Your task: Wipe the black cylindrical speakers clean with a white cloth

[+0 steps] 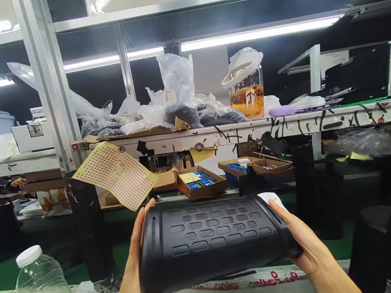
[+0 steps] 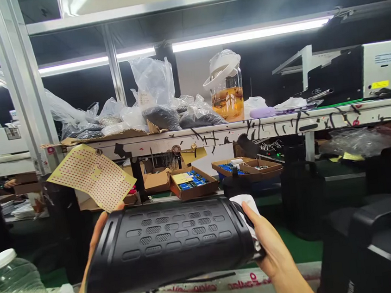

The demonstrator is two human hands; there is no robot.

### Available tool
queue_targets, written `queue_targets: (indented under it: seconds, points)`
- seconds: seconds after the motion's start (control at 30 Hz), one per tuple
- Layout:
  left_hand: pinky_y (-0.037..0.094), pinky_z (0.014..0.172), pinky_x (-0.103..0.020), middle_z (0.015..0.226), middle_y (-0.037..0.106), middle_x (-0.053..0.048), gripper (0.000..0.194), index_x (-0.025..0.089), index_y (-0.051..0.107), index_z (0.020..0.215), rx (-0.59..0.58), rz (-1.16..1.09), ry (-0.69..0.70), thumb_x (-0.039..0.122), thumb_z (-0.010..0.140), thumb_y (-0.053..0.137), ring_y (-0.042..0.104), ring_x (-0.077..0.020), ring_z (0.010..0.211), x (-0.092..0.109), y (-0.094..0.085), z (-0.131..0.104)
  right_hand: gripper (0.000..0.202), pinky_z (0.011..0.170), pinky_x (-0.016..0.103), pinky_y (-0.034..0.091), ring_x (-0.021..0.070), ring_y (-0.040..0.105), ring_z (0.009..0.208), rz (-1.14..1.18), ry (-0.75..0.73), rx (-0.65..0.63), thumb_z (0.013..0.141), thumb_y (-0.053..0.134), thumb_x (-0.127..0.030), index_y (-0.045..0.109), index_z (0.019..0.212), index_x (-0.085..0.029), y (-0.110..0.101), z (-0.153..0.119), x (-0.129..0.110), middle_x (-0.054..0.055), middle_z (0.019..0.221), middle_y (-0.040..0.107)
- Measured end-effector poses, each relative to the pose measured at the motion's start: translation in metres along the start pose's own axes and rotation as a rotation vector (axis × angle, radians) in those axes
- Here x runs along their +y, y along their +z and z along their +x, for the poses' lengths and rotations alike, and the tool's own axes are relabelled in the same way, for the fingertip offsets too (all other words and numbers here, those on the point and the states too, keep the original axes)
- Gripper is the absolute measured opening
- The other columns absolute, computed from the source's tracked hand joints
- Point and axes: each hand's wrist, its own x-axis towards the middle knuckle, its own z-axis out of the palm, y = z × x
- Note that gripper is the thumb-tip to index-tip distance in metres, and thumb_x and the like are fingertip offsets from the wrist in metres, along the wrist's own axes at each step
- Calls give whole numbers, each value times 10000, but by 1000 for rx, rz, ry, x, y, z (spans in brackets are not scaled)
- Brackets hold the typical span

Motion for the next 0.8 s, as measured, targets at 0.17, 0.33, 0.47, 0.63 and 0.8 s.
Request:
queue_targets:
  seconds: [0.17, 0.33, 0.47, 0.63, 0.8]
  points:
    - [324, 1144, -345, 1235, 665, -55, 848, 231, 600, 1285, 222, -168, -378, 673, 580, 766, 383, -292, 1374, -13, 8, 6, 316, 516, 240, 548, 204, 678, 603, 60, -220, 159, 820, 677, -328, 682, 1098, -178, 4, -14, -4, 45, 751, 709]
    - [440, 1062, -331, 1015, 749, -60, 539, 124, 426, 1427, 483, -293, -748, 335, 935, 492, 590, -209, 1191, 1, 26, 18, 465, 565, 230, 553, 211, 685, 700, 56, -377, 219, 695, 762, -411, 681, 1079, -162, -1, -13, -2, 38, 830, 715]
    - [492, 998, -291, 898, 765, -54, 528, 99, 418, 1427, 536, -291, -820, 286, 940, 499, 685, -197, 1019, 6, 25, 23, 557, 530, 223, 542, 222, 683, 737, 36, -385, 206, 588, 808, -460, 679, 1043, -166, -1, -13, -2, 34, 847, 713]
    - [519, 970, -320, 884, 766, -44, 562, 135, 418, 1433, 514, -319, -777, 270, 905, 558, 713, -213, 934, -4, 19, 23, 567, 496, 233, 537, 228, 682, 711, 38, -380, 206, 573, 807, -462, 669, 1026, -150, 2, -19, -4, 43, 809, 707]
    - [504, 995, -332, 774, 760, -4, 661, 170, 384, 1454, 606, -380, -698, 271, 849, 631, 707, -228, 952, -7, 22, 21, 603, 514, 253, 549, 240, 684, 719, 15, -396, 200, 562, 808, -503, 666, 1026, -145, 1, -18, -3, 40, 773, 701]
